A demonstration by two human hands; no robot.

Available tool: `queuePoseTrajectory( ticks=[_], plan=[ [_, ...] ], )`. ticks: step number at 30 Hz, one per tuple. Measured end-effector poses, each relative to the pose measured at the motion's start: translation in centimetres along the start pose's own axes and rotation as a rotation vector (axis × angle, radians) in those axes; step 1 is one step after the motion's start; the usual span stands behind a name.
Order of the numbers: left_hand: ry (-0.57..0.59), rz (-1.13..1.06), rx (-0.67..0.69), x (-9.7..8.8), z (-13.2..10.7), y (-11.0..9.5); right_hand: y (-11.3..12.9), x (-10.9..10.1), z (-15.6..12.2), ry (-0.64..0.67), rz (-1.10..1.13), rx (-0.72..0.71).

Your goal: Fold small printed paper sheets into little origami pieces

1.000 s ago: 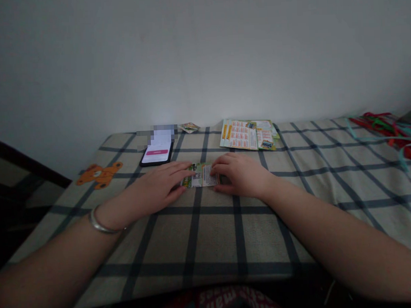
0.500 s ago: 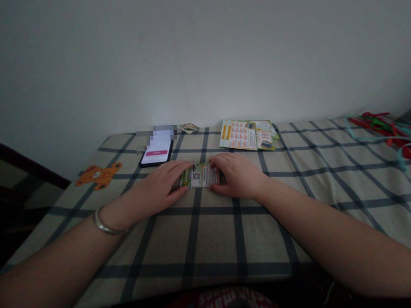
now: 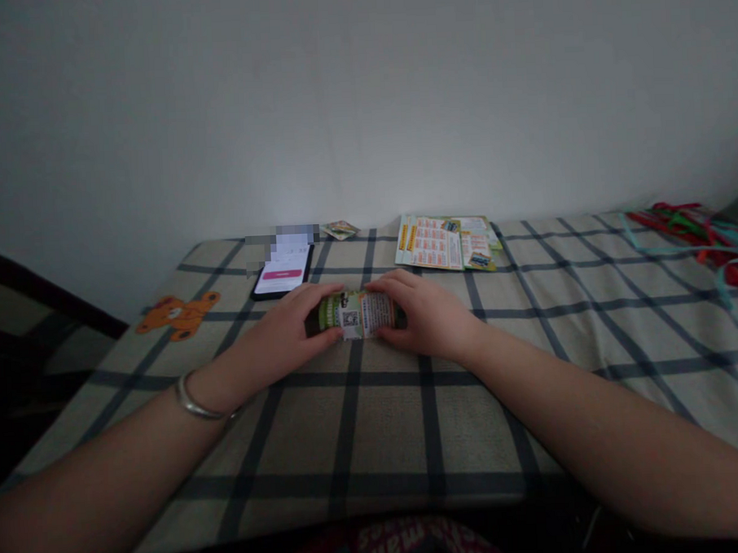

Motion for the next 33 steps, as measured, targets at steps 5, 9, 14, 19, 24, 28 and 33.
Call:
queuePoseTrajectory(
  ticks=[5,9,14,19,24,28,33],
  plan=[
    [-0.092,-0.055,-0.036,-1.1,0.2,-0.1,-0.1,-0.3,0.1,-0.059,0.027,0.03],
    [-0.159,-0.088,-0.039,-1.8,0.2,-0.5,-0.2,-0.7,0.3,-0.113,0.045,0.092],
    [-0.161,-0.09,0.015,-1.6,0.1,-1.4,0.1,-0.2,0.6,-0.1,0.097,0.073],
    [-0.153,-0.092,0.055,-1.6,0.1,-2.0,0.7,0.0,0.7,-0.092,0.122,-0.005],
    [-0.177,-0.16,0.127,-2.0,0.0,-2.8,0.8,-0.7,0.8,-0.136,0.077,-0.008],
    [-0.203,-0.238,0.09,-1.9,-0.1,-1.8,0.2,-1.4,0.7,-0.201,0.084,0.059],
    [-0.164,-0.29,-0.074,-1.2,0.0,0.4,-1.0,-1.8,0.1,-0.277,0.17,0.151]
  ],
)
Point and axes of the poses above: each hand's wrist, its own z-axis towards the middle knuckle, its own x-axis out of the palm, y = z × x, the point moved 10 cm from there along z, towards the middle knuckle, and after that the axes turned 14 degrees about -z, right-handed, at the moved point
